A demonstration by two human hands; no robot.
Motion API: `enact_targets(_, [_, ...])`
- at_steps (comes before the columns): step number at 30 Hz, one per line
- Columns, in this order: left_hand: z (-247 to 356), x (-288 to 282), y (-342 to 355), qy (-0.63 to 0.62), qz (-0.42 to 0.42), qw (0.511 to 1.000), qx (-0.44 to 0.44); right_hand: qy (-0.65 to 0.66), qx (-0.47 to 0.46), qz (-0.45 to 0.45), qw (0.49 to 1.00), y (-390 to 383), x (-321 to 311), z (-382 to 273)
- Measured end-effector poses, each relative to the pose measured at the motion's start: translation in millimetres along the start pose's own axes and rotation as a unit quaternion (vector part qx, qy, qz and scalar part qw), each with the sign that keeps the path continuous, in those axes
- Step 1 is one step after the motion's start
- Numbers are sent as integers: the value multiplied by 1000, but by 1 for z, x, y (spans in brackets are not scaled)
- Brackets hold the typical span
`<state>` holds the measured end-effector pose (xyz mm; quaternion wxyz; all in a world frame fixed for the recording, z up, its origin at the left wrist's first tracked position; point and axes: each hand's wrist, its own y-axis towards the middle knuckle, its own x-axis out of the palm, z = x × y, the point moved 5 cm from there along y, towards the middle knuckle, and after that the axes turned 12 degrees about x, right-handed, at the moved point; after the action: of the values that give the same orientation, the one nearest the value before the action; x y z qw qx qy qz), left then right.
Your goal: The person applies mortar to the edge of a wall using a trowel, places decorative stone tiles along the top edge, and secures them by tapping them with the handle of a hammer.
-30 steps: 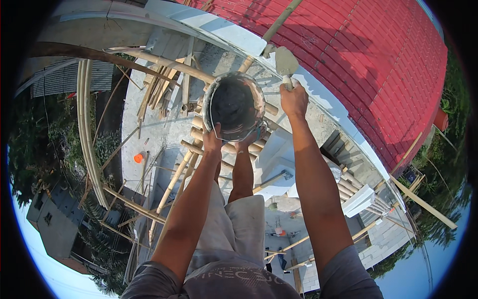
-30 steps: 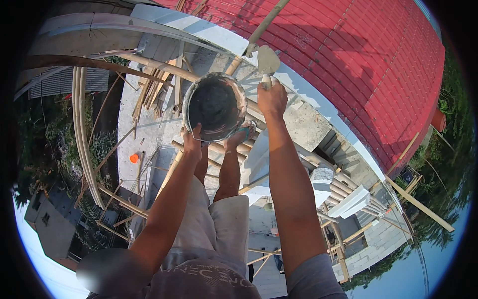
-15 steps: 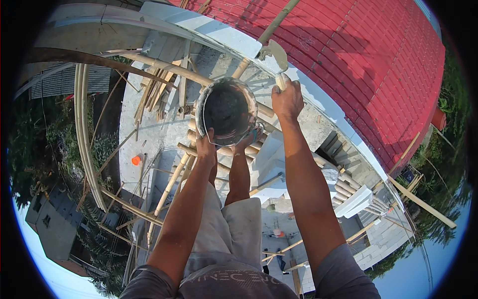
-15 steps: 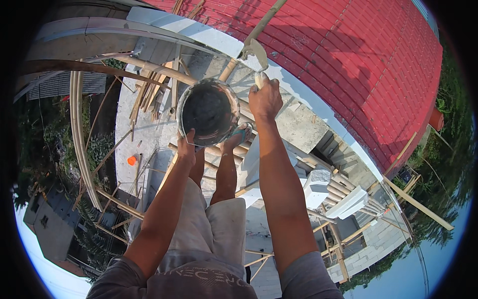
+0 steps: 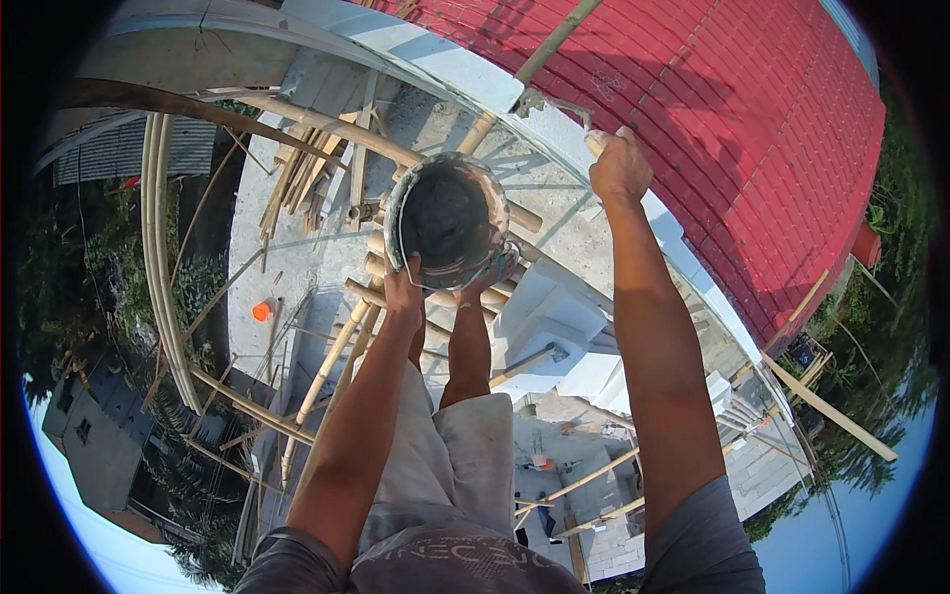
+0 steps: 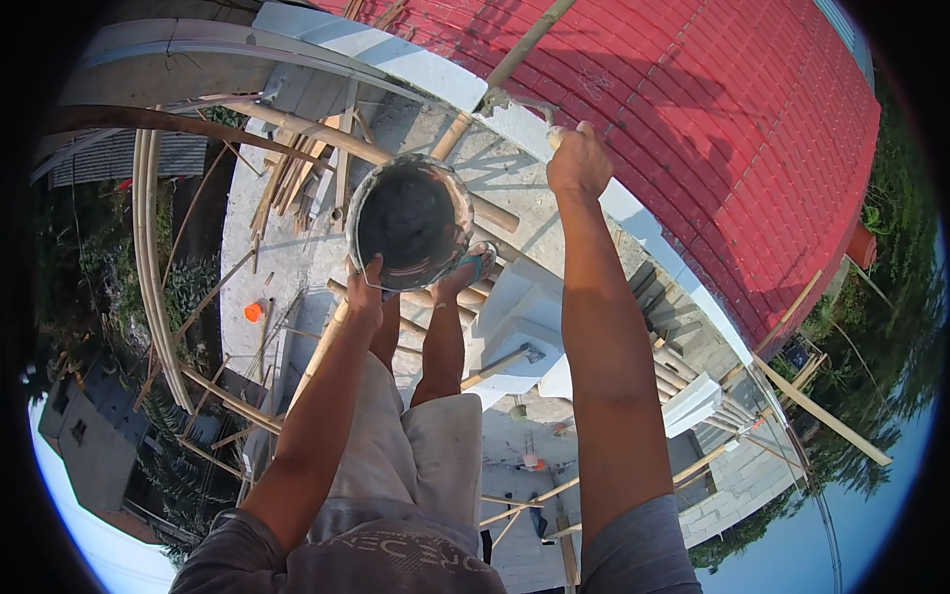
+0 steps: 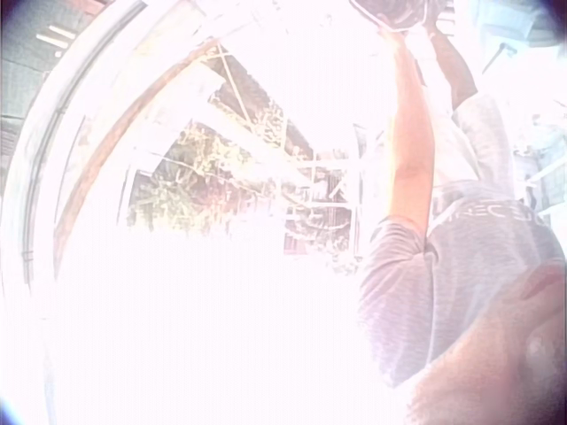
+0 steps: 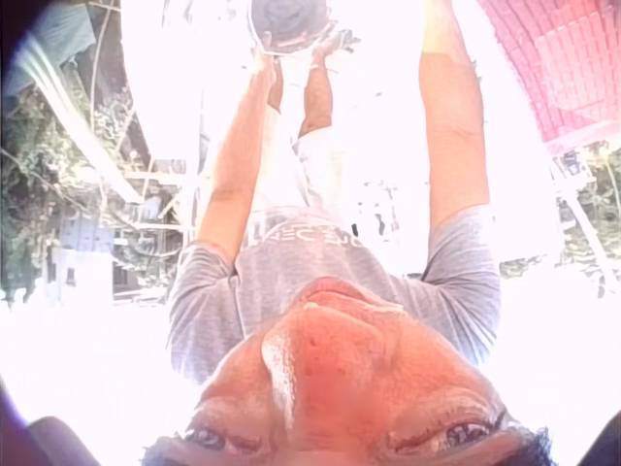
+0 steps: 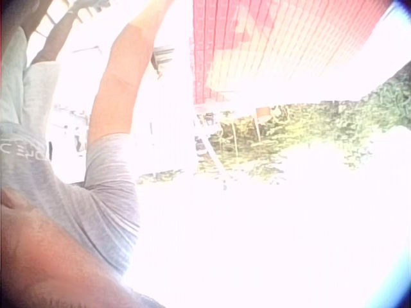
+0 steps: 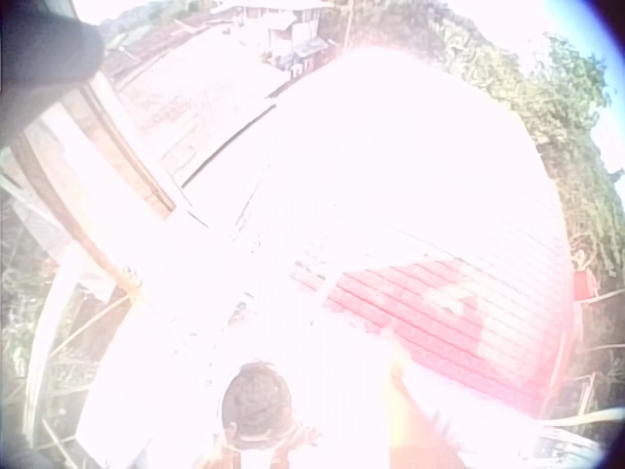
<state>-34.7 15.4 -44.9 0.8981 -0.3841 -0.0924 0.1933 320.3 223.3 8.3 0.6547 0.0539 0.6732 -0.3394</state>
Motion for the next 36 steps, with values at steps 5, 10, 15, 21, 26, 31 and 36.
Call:
enact_targets(5, [-1, 13, -9, -15, 24, 998, -49, -5, -54, 51, 997, -4, -1, -3])
enact_targets(10, [-6, 6, -5, 8, 44, 999, 14, -5, -104, 102, 989, -27, -4, 1])
enact_targets(15, [-10, 6, -7, 43, 46, 998, -7, 46, -72, 91, 992, -44, -14, 14])
enact_targets(21, [-8, 6, 1, 41, 16, 999, -19, 398, 61, -69, 913, -38, 15, 4])
enact_targets(26, [13, 19, -12, 17, 25, 999, -13, 570, 227, -212, 760, -66, 65, -10])
enact_targets(31, [11, 11, -4, 21, 1, 1000, -11, 447, 76, -38, 890, -88, 85, -19])
enact_targets(36, [7, 17, -3, 19, 25, 999, -19, 345, 52, -21, 937, -110, 67, 2])
